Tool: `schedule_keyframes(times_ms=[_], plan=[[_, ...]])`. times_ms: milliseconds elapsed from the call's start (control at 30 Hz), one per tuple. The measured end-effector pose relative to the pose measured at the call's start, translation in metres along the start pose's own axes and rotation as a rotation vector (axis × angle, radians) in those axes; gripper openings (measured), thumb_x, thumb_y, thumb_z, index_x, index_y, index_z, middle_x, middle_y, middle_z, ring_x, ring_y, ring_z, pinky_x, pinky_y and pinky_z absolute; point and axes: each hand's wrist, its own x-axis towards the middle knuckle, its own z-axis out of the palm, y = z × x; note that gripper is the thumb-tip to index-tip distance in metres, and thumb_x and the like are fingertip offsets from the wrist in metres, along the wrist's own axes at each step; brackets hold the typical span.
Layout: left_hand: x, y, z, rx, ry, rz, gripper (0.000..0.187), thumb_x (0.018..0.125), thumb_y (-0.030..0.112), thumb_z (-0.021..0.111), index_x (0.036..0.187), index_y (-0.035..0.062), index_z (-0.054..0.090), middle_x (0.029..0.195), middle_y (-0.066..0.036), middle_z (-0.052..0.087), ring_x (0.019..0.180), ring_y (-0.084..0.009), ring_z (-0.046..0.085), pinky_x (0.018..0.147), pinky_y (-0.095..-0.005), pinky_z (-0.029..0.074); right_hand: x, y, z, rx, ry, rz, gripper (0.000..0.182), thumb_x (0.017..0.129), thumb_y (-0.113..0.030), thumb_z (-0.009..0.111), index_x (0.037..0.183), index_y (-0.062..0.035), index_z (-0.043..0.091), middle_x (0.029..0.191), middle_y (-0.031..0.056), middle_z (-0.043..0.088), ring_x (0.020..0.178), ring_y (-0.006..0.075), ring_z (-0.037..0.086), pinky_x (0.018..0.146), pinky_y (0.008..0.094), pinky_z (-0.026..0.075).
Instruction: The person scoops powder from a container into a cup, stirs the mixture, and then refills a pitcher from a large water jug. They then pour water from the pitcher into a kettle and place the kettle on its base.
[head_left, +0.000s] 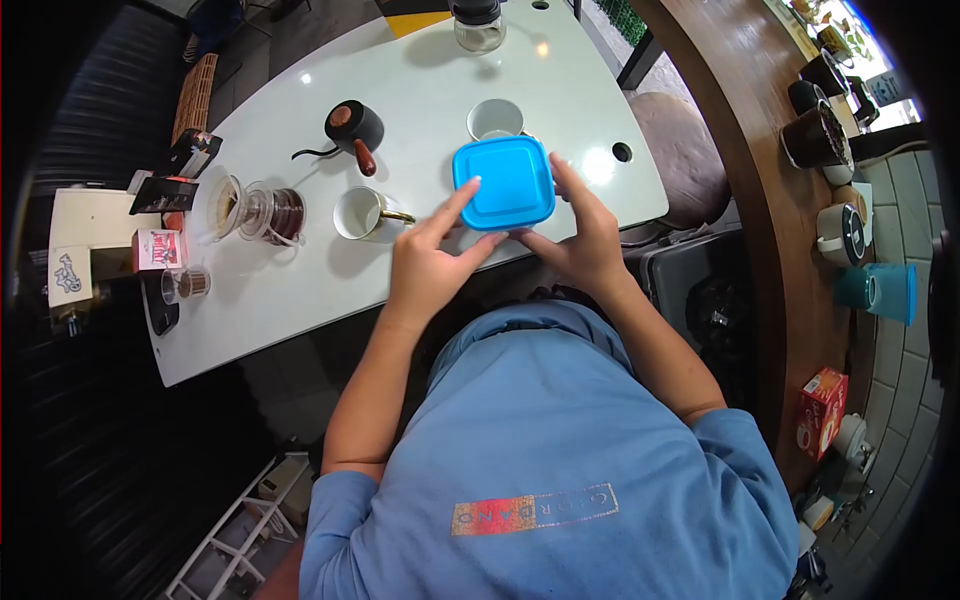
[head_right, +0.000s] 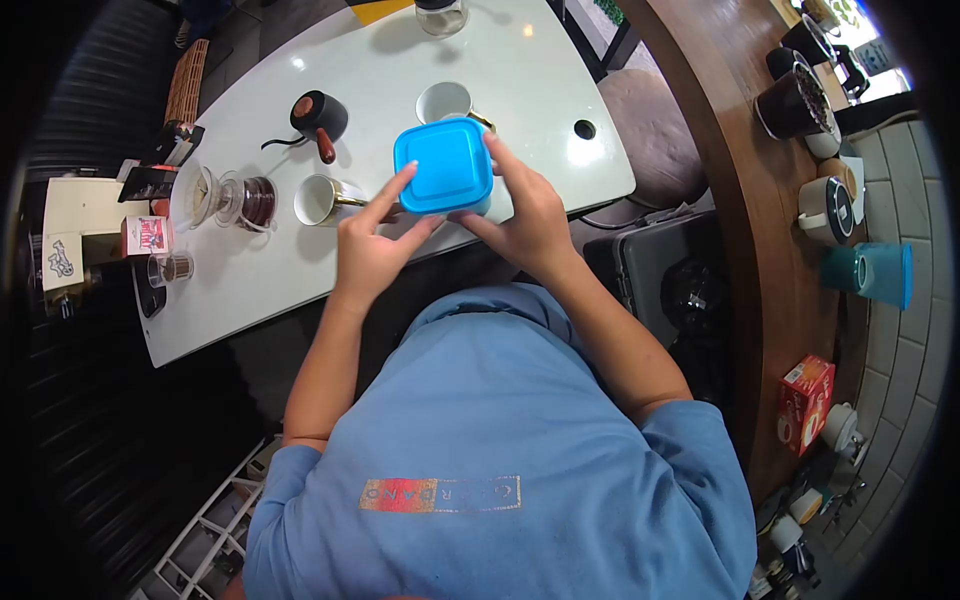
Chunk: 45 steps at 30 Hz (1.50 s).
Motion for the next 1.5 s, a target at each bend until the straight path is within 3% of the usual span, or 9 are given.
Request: schedule_keyframes(times_ms=[33, 200, 300, 733, 933, 1000, 1133, 1300, 1500], plan=[[0.004, 0.004, -0.006, 0.053, 0.008, 0.018, 0.07, 0.068, 0.034, 0.087, 0.131, 0.0159, 0.062, 0.083, -0.009, 0.069, 0.068, -0.0201, 0.066, 0.066, -0.0328, 0.054, 0.003, 0.0, -0.003, 0.12, 0.006, 0.084, 0.096, 0.061, -0.021, 0.091, 0.142, -0.0052, 0.042, 0.126, 0.0176, 0.06, 0.102, 0.0289, 0.065, 0.086, 0.0387, 0.053], [0.037, 0.011, -0.029, 0.176, -0.055, 0.159, 0.087, 0.061, 0.039, 0.088, 0.137, 0.0141, 0.054, 0.133, -0.014, 0.052, 0.116, -0.0303, 0.055, 0.096, -0.0416, 0.047, 0.009, 0.023, 0.0, 0.22, -0.122, 0.119, 0.097, 0.061, -0.023, 0.092, 0.139, -0.0015, 0.04, 0.13, 0.015, 0.056, 0.11, 0.0263, 0.061, 0.088, 0.0378, 0.05], [0.048, 0.01, -0.021, 0.158, -0.16, 0.249, 0.089, 0.059, 0.035, 0.089, 0.138, 0.014, 0.053, 0.134, -0.014, 0.052, 0.123, -0.0297, 0.052, 0.103, -0.0415, 0.043, 0.013, 0.029, -0.001, 0.266, -0.178, 0.11, 0.089, 0.063, -0.021, 0.091, 0.137, -0.0023, 0.044, 0.131, 0.014, 0.055, 0.11, 0.0258, 0.06, 0.087, 0.0371, 0.05], [0.063, 0.026, -0.014, 0.444, -0.201, -0.088, 0.083, 0.066, 0.068, 0.073, 0.133, 0.0209, 0.058, 0.103, -0.015, 0.061, 0.086, -0.03, 0.068, 0.074, -0.0406, 0.055, 0.0, 0.015, 0.003, 0.276, -0.062, -0.063, 0.093, 0.065, -0.019, 0.088, 0.142, -0.0005, 0.039, 0.13, 0.0174, 0.055, 0.115, 0.0297, 0.058, 0.096, 0.0396, 0.048], [0.071, 0.015, -0.022, 0.374, -0.144, 0.065, 0.076, 0.071, 0.06, 0.075, 0.129, 0.0144, 0.059, 0.097, -0.013, 0.063, 0.073, -0.0252, 0.067, 0.069, -0.0356, 0.055, -0.003, 0.016, 0.024, 0.351, -0.053, 0.133, 0.098, 0.063, -0.021, 0.088, 0.143, 0.0001, 0.036, 0.134, 0.0183, 0.053, 0.126, 0.0305, 0.052, 0.101, 0.0435, 0.044], [0.08, 0.018, -0.041, 0.172, -0.478, -0.309, 0.07, 0.074, 0.045, 0.08, 0.13, 0.0106, 0.057, 0.095, -0.012, 0.062, 0.082, -0.0166, 0.063, 0.066, -0.0295, 0.049, -0.003, 0.028, 0.022, 0.383, -0.07, 0.106, 0.099, 0.063, -0.022, 0.088, 0.144, 0.0, 0.036, 0.137, 0.0184, 0.051, 0.128, 0.0302, 0.051, 0.101, 0.0432, 0.044], [0.072, 0.002, -0.049, -0.027, -0.503, -0.31, 0.07, 0.071, 0.036, 0.084, 0.131, 0.0107, 0.057, 0.095, -0.009, 0.061, 0.078, -0.0105, 0.058, 0.063, -0.0248, 0.045, -0.004, 0.036, 0.012, 0.387, -0.119, 0.062, 0.103, 0.064, -0.025, 0.088, 0.147, -0.0006, 0.033, 0.144, 0.0186, 0.047, 0.131, 0.03, 0.049, 0.1, 0.0422, 0.045], [0.066, -0.003, -0.056, -0.041, -0.505, 0.129, 0.088, 0.057, 0.027, 0.089, 0.138, 0.0159, 0.054, 0.119, -0.009, 0.062, 0.095, -0.0189, 0.061, 0.081, -0.0317, 0.049, 0.003, 0.021, 0.013, 0.386, -0.133, 0.074, 0.105, 0.065, -0.025, 0.089, 0.149, -0.0009, 0.03, 0.145, 0.0188, 0.045, 0.131, 0.0301, 0.048, 0.102, 0.0433, 0.044], [0.071, -0.022, -0.049, 0.004, -0.465, 0.29, 0.087, 0.051, 0.027, 0.089, 0.133, 0.0181, 0.06, 0.136, -0.01, 0.057, 0.121, -0.0293, 0.056, 0.103, -0.0393, 0.045, 0.009, 0.022, 0.019, 0.44, -0.144, 0.071, 0.104, 0.065, -0.018, 0.088, 0.149, -0.0009, 0.029, 0.145, 0.0189, 0.044, 0.132, 0.0304, 0.047, 0.107, 0.0433, 0.04]])
